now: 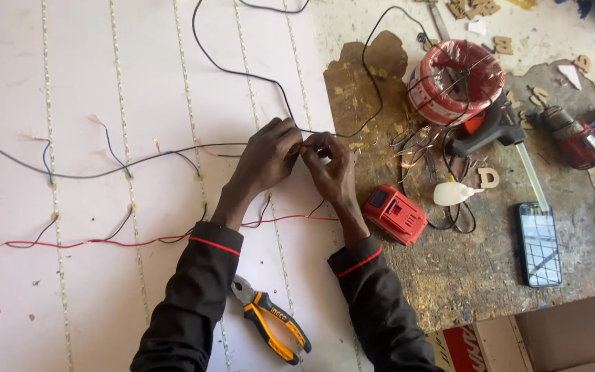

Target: Connecting power wires to multiple LED strips on a sign board by stripping insulation and twisting wires.

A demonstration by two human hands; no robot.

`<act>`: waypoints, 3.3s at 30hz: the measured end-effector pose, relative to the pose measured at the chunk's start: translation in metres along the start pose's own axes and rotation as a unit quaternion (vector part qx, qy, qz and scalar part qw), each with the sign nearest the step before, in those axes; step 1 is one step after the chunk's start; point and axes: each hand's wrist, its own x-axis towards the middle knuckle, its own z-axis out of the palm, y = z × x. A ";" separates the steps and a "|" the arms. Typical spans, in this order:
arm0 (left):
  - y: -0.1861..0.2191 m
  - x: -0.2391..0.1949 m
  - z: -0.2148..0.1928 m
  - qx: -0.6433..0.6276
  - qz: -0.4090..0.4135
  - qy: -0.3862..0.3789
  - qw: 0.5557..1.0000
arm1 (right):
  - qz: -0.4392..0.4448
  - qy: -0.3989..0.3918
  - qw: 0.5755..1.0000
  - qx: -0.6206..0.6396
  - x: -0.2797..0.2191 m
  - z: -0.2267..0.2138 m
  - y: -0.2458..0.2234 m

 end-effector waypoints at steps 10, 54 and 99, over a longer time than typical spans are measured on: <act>0.004 -0.001 -0.012 0.005 0.071 0.053 0.996 | 0.073 0.027 0.993 0.086 0.002 0.002 0.001; 0.025 0.001 -0.020 0.005 0.102 0.057 0.993 | 0.131 -0.011 0.984 0.117 0.007 -0.004 -0.009; 0.007 0.000 -0.007 0.003 0.050 0.111 0.993 | 0.008 0.032 0.998 -0.053 0.007 0.004 0.009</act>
